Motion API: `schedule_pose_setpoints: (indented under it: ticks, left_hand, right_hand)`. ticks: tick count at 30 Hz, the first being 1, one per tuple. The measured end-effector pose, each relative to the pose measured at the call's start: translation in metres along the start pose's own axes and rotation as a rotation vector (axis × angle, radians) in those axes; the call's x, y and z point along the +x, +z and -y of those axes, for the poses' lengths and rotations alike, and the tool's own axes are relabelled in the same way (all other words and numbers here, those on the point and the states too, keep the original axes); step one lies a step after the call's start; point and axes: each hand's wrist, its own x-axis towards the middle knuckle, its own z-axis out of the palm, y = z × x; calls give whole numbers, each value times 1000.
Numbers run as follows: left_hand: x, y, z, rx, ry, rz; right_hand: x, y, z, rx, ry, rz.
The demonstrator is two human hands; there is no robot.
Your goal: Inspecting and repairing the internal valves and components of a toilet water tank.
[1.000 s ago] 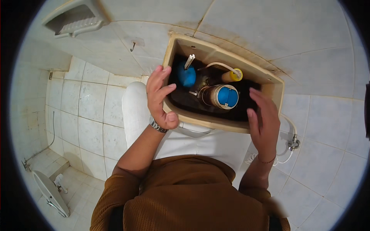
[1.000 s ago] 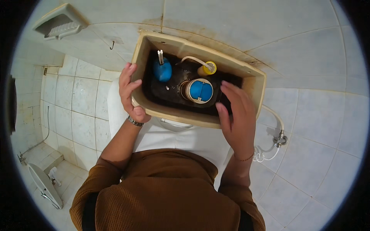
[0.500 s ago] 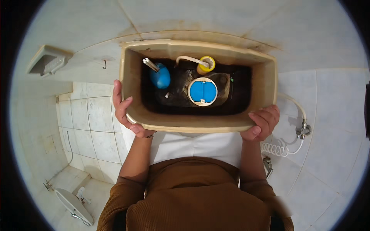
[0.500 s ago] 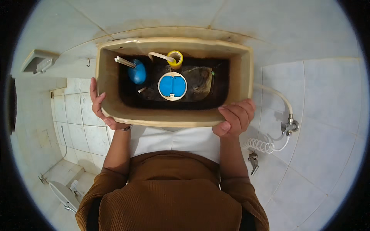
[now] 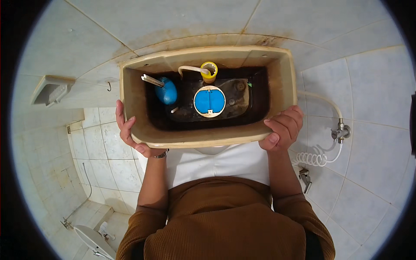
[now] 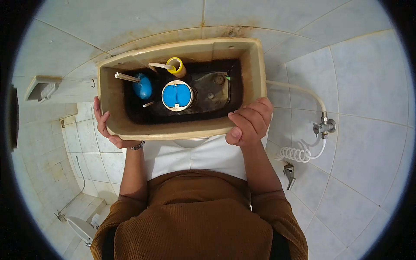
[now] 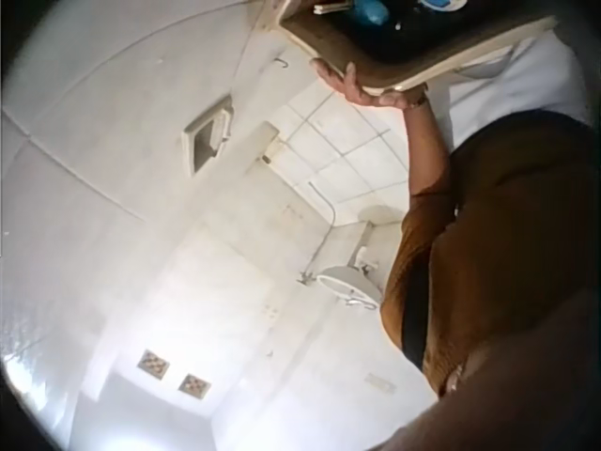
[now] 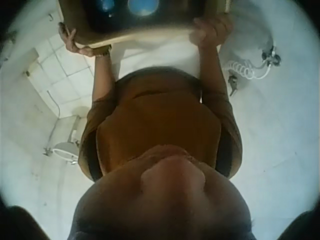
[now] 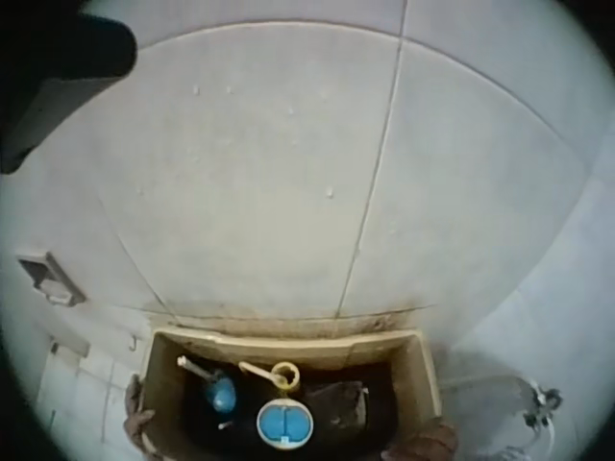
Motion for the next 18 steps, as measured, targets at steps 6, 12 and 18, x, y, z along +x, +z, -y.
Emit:
schedule_pose_setpoints:
  ticks: [6, 12, 18]
  left_hand:
    - [-1, 13, 7, -97, 22, -46]
    - [10, 9, 5, -88, 99, -30]
    - [9, 17, 9, -91, 128, -49]
  right_hand:
    - [-7, -3, -5, -26, -20, -43]
    - [1, 9, -8, 143, 24, -2]
    - [-46, -75, 31, 185, 547, 86]
